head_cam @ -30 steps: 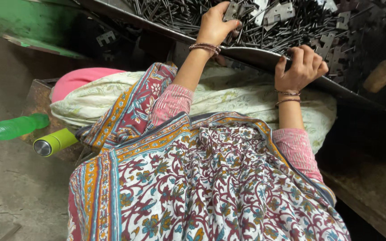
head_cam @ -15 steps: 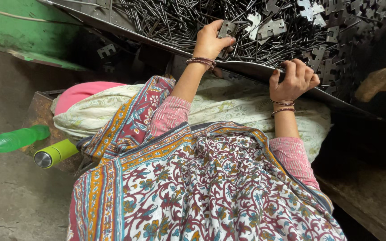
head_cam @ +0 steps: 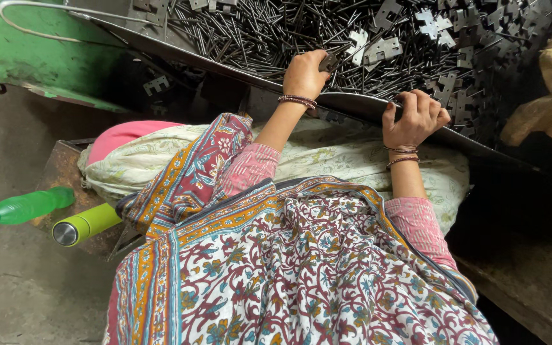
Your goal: The person sits in front of a large metal bin filled with small metal parts and nails, picking up and sorting the parts by hand. The person repeatedly reaches into the bin, selects specific pieces, and places them aside or into a different area.
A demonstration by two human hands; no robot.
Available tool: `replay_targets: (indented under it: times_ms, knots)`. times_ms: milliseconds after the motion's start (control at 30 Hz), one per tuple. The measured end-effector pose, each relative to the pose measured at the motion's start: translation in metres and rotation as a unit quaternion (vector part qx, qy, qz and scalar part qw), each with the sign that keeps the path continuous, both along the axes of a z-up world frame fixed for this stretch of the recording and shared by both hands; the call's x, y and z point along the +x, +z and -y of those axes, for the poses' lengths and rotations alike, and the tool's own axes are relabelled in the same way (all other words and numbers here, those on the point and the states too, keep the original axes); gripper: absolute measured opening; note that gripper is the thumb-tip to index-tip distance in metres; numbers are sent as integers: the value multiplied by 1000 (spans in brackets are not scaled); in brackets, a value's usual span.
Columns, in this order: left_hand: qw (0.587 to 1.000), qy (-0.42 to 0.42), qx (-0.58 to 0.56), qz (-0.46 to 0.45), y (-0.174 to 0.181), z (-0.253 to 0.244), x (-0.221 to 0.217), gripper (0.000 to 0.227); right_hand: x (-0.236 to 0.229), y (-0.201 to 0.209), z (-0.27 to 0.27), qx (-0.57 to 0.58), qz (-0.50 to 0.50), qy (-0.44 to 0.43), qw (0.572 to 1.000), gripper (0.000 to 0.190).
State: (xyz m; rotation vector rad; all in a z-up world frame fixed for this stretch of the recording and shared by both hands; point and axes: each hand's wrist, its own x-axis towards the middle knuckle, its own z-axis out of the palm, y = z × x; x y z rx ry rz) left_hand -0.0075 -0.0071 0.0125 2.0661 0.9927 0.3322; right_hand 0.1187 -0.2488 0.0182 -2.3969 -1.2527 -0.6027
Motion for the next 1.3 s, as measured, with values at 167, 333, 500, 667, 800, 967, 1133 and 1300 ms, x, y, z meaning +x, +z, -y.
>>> replay_targets:
  times_ms: [167,333,500,667,800,967,1133,1300]
  knots:
    - [1000,11,-5,-2,2,0,1,33,-2,7,0,-7,-6,5,1000,22]
    - [999,20,-29,-18,6,-2,3,28,-2,12,-1,-34,-64,-8,997,21]
    - [998,31,-50,-26,12,-3,3,28,9,22,-7,-124,-137,-58,981,30]
    - [996,29,-59,-58,14,-3,4,27,34,34,-30,-158,-325,-76,929,31]
    - [997,24,-21,-77,9,0,7,23,45,29,-62,-174,-346,-67,920,29]
    - [993,9,36,-108,0,7,13,16,56,15,-86,-189,-324,-96,922,27]
    - [989,-13,94,-111,-8,11,14,14,95,-10,-58,-164,-296,-149,929,28]
    - [988,-16,117,-104,-3,10,13,14,155,-26,1,-293,-294,-249,875,52]
